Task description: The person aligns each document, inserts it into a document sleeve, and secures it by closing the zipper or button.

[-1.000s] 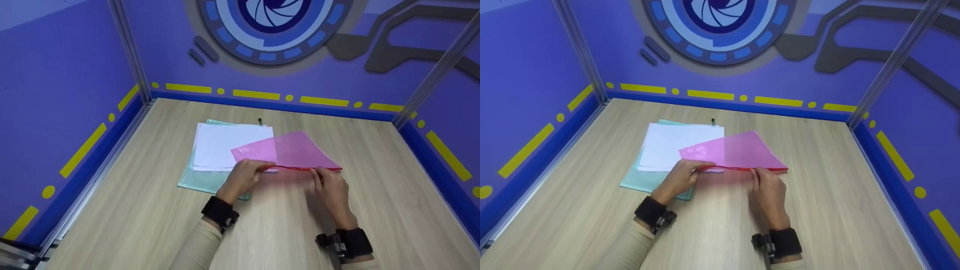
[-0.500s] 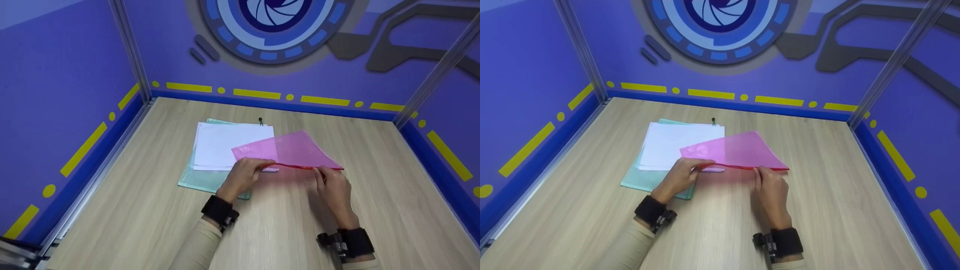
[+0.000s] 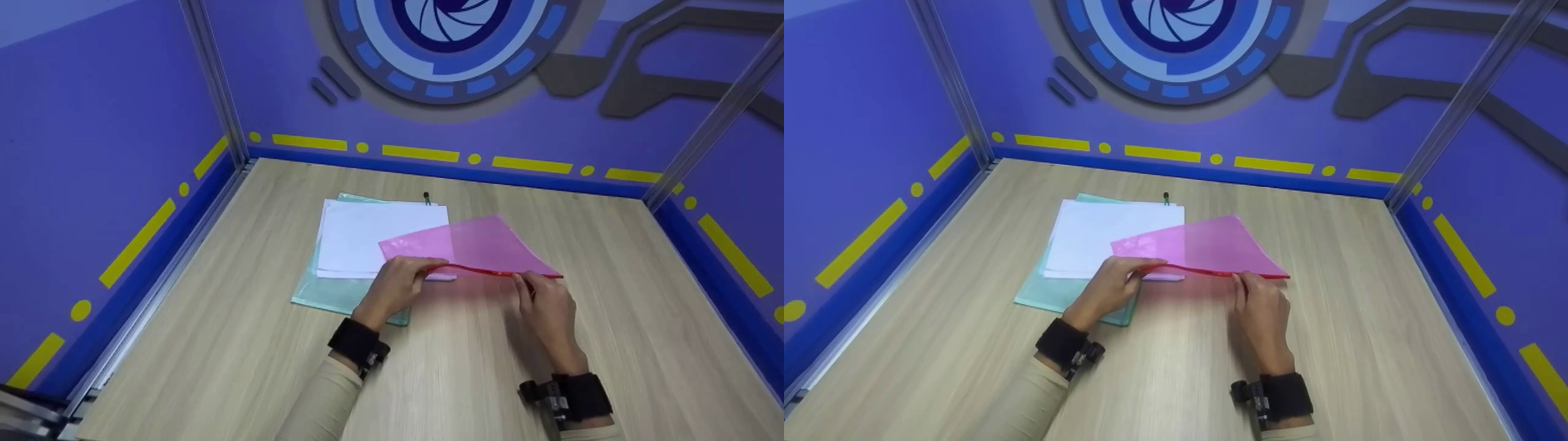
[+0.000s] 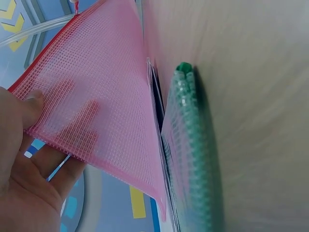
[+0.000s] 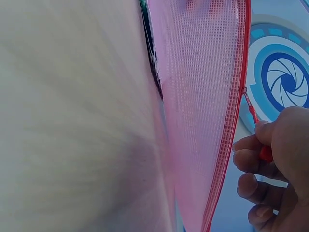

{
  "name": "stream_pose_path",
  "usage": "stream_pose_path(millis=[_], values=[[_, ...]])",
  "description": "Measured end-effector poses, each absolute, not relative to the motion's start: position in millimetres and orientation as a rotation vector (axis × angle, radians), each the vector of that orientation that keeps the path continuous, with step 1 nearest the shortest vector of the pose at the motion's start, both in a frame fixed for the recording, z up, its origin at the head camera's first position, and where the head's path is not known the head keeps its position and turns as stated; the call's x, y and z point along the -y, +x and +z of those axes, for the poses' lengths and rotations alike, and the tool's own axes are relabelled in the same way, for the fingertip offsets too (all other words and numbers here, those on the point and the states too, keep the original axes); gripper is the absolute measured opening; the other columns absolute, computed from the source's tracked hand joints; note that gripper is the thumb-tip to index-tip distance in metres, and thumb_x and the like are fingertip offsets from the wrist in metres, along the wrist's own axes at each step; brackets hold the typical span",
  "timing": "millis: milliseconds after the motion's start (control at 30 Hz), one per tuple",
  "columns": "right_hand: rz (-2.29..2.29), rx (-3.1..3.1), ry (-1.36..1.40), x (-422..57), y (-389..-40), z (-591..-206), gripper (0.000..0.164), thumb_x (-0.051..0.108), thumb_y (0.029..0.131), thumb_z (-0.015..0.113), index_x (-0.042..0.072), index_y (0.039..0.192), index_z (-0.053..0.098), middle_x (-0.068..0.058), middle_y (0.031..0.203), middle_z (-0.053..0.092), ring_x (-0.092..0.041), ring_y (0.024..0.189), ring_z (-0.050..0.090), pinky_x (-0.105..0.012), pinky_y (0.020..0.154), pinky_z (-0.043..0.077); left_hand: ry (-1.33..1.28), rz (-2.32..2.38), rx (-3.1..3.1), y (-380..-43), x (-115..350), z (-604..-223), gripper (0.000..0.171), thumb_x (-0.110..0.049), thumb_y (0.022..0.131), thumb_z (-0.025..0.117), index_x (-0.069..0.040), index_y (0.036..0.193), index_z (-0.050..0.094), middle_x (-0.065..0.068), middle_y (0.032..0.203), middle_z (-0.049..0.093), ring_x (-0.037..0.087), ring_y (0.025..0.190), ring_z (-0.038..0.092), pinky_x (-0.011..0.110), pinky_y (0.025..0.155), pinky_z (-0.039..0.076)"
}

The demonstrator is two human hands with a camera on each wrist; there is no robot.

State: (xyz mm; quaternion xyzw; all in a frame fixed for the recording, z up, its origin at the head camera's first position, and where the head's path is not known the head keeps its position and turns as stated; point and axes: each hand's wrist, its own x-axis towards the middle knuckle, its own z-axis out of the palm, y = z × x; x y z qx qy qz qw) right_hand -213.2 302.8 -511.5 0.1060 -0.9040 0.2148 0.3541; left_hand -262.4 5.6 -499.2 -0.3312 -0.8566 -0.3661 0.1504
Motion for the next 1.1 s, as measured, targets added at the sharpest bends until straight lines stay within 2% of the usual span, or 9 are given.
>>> stream_pose_path(millis=[200,633,867,1100], values=[[0.571,2.34,0.272,-303.0,-213.2,-511.4,0.025,0.008,0.1,0.074,0.005,0.078,0.063,-0.001,0.065,0.046,-0.015,0.057,0.039,-0.031,0.053,0.03,-0.945,-1.048,2.457,-262.9,-4.2,-499.4,0.037,0.002,0.104,0.062,-0.019,0.13,0.078,-0.002,0.124,0.076,0.005,0.089,0.062,0.019,0.077,0.048],[0.547,2.352,0.266,-305.2,-213.6,-511.5,0.02,0.009,0.101,0.073,0.002,0.082,0.067,-0.002,0.065,0.049,-0.016,0.057,0.04,-0.032,0.052,0.03,-0.926,-1.058,2.465,-264.4,-2.1,-500.7,0.035,-0.001,0.106,0.06,-0.018,0.13,0.078,-0.002,0.124,0.076,0.008,0.084,0.058,0.021,0.076,0.047],[0.557,2.372,0.221,-304.9,-213.1,-510.7,0.021,0.01,0.102,0.072,0.002,0.083,0.068,-0.003,0.066,0.05,-0.016,0.058,0.041,-0.032,0.054,0.031,-0.913,-1.052,2.462,-264.7,-0.5,-499.8,0.032,-0.004,0.106,0.062,-0.017,0.131,0.078,-0.002,0.125,0.076,0.007,0.093,0.063,0.021,0.084,0.052],[0.559,2.392,0.201,-305.5,-213.6,-511.4,0.021,0.012,0.103,0.071,0.002,0.084,0.068,-0.003,0.067,0.05,-0.017,0.059,0.042,-0.032,0.054,0.03,-0.913,-1.078,2.461,-264.8,-0.2,-499.8,0.03,-0.006,0.107,0.062,-0.017,0.13,0.078,-0.003,0.124,0.076,0.007,0.09,0.062,0.021,0.082,0.051]])
